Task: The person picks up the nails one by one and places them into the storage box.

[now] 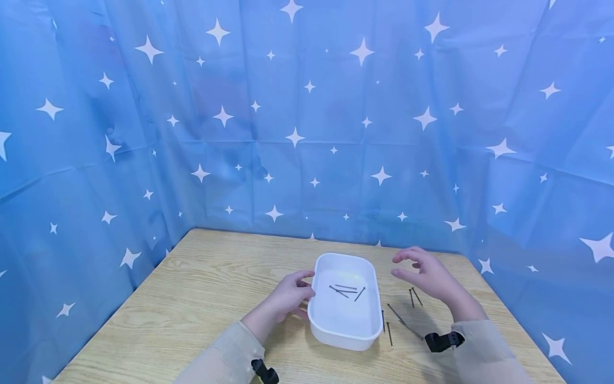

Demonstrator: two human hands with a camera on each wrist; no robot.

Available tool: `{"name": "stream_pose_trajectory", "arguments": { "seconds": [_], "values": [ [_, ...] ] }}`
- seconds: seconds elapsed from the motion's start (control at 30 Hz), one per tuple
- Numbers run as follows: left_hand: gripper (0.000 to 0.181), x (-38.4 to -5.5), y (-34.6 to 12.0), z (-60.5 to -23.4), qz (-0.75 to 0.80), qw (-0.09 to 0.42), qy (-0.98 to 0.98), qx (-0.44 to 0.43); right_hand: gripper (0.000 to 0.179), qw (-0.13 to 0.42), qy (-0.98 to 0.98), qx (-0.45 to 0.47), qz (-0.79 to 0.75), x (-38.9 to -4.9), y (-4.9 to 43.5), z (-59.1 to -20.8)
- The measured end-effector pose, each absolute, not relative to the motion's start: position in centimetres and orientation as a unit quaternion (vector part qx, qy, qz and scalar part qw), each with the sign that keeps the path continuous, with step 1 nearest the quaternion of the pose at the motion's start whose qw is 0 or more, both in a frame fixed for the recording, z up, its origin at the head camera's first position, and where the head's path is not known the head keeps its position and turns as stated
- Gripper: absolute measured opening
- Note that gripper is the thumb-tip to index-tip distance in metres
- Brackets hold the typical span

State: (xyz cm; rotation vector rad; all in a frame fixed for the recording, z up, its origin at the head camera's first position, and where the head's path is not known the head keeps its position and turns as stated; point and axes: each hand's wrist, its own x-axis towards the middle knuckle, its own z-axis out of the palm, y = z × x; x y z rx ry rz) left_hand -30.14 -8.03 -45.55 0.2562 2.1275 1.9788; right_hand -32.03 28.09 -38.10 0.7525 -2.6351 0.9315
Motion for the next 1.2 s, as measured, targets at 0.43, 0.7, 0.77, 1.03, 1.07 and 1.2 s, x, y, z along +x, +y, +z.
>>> {"name": "stream_pose_trajectory", "arguments": {
  "seconds": [0.43,0.7,0.77,1.03,1.07,1.2],
  "values": [
    [0.066,-30.2,-8.0,-45.6,0.673,0.112,0.726,0.088,0.027,0.125,-0.909,0.251,0.309,-30.7,29.7,-38.7],
    [0.065,-30.1,-8.0,-45.7,0.672,0.11,0.727,0.087,0.026,0.124,-0.914,0.246,0.299,-30.1,30.7,-39.5],
    [0.064,-30.2,-7.9,-45.8,0.67,0.108,0.73,0.085,0.026,0.124,-0.914,0.245,0.297,-29.9,31.0,-39.7],
    [0.064,-30.2,-7.9,-45.9,0.67,0.108,0.73,0.083,0.023,0.11,-0.916,0.24,0.302,-29.3,32.3,-40.6],
    [0.064,-30.2,-7.9,-45.9,0.67,0.108,0.729,0.084,0.024,0.108,-0.917,0.239,0.3,-29.3,32.4,-40.7],
    [0.065,-30.2,-7.9,-45.8,0.671,0.107,0.728,0.084,0.026,0.099,-0.919,0.234,0.301,-29.2,32.7,-41.0]
  ]
}}
